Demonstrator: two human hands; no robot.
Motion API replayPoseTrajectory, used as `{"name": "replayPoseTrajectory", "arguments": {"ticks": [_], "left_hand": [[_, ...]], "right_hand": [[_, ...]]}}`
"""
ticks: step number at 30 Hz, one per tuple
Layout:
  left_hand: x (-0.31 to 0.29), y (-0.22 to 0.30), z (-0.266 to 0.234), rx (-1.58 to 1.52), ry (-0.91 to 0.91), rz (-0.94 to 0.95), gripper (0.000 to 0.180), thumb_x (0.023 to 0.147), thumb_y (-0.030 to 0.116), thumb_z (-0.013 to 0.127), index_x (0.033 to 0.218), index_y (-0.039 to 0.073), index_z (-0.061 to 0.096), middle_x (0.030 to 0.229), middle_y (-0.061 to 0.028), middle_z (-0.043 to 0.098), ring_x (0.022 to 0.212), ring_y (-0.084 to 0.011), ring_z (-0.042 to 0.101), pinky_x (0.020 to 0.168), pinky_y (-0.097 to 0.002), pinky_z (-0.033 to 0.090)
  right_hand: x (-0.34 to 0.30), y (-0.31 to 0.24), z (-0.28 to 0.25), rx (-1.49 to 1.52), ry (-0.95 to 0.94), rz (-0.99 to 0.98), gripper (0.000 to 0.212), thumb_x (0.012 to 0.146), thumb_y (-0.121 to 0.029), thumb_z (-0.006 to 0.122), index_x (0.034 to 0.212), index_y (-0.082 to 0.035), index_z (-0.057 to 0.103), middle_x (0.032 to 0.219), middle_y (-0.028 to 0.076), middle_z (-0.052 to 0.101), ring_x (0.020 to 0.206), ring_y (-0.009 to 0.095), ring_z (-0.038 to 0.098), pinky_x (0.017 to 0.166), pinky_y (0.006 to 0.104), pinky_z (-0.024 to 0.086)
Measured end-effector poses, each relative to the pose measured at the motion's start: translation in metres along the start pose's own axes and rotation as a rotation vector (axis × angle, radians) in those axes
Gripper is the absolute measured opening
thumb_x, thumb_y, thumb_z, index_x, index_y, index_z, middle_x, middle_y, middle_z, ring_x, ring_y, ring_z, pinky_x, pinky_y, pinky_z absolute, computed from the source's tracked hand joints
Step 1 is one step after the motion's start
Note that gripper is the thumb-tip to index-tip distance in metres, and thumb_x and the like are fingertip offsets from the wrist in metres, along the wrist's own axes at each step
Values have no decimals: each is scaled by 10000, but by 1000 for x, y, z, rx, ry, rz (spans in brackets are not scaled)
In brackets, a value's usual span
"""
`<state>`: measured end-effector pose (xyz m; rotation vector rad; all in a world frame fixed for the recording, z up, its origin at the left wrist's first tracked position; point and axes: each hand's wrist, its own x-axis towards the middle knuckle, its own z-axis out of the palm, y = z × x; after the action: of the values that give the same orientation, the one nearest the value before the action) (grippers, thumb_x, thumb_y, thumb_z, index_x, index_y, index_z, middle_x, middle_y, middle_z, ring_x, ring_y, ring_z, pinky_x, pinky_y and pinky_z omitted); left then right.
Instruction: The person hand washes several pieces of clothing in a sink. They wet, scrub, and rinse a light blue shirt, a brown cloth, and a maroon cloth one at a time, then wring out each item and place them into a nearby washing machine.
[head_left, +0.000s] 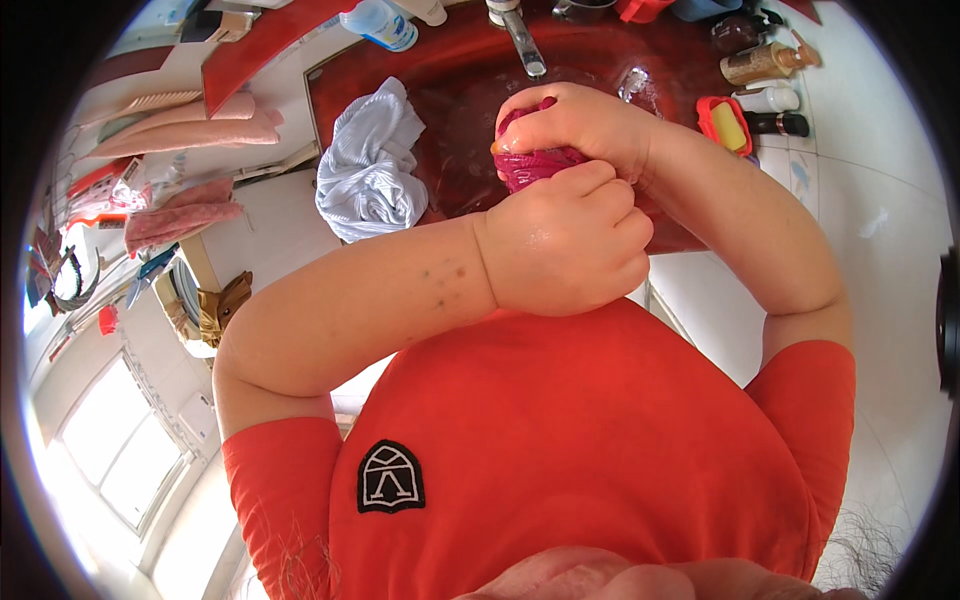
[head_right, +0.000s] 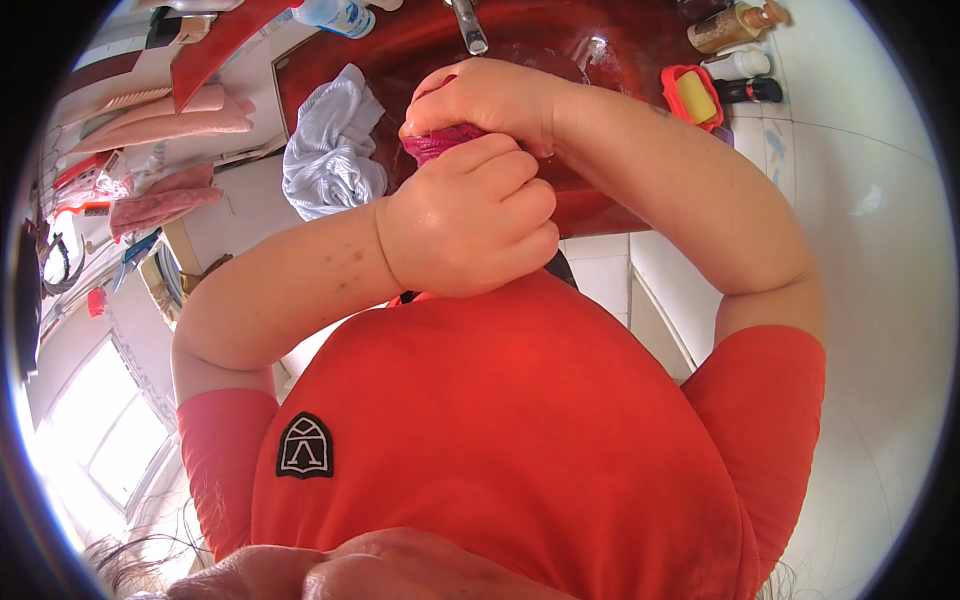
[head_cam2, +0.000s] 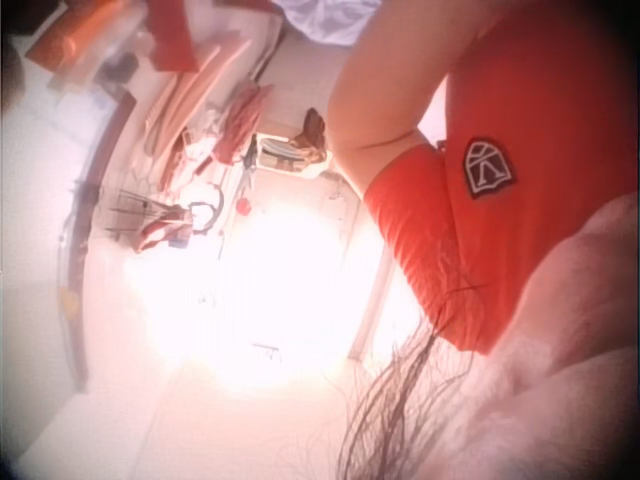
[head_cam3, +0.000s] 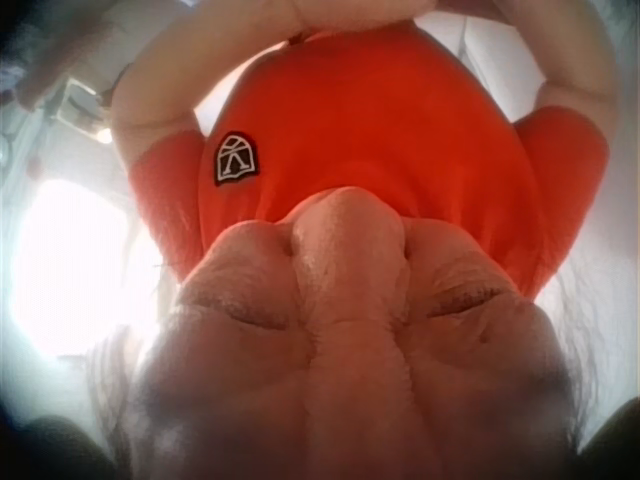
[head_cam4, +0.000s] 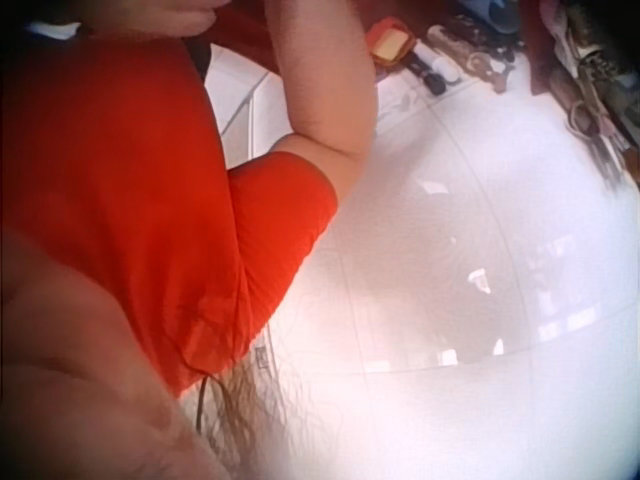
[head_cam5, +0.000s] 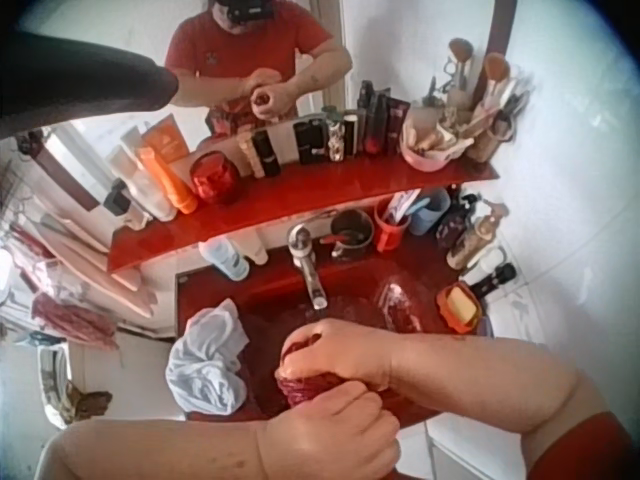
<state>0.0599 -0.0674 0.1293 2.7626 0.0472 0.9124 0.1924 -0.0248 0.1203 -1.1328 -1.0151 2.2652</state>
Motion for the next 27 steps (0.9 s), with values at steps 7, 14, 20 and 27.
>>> {"name": "replayPoseTrajectory", "arguments": {"ticks": [7, 14, 20, 27], "left_hand": [[-2, 3, 15, 20, -80, 17, 131, 511, 183, 593, 580, 101, 518, 657, -45, 470, 648, -224, 496, 665, -341, 477], [-7, 3, 31, -35, -141, 22, 113, 557, 187, 610, 588, 104, 540, 658, -40, 487, 646, -221, 490, 675, -349, 468], [-14, 6, 46, -45, -257, 17, 108, 630, 210, 614, 630, 112, 570, 690, -33, 514, 671, -227, 510, 716, -354, 469], [-40, -15, 10, -197, 154, -451, 270, 588, -12, 677, 842, 78, 661, 967, -95, 658, 953, -294, 627, 830, -401, 513]], "right_hand": [[5, 7, -8, -209, 60, 34, 253, 789, -229, 684, 931, -20, 668, 876, 61, 663, 790, 140, 604, 701, 287, 502], [2, 14, -9, -320, 95, 96, 236, 782, -219, 684, 914, -24, 668, 862, 68, 662, 776, 143, 605, 699, 295, 498], [11, 30, -14, -444, 68, 151, 256, 796, -219, 682, 953, -16, 678, 853, 56, 663, 790, 148, 605, 712, 307, 498], [24, 90, -39, 541, 163, -198, 284, 917, -296, 656, 1083, -67, 661, 1035, 61, 686, 932, 145, 647, 810, 318, 528]]}}
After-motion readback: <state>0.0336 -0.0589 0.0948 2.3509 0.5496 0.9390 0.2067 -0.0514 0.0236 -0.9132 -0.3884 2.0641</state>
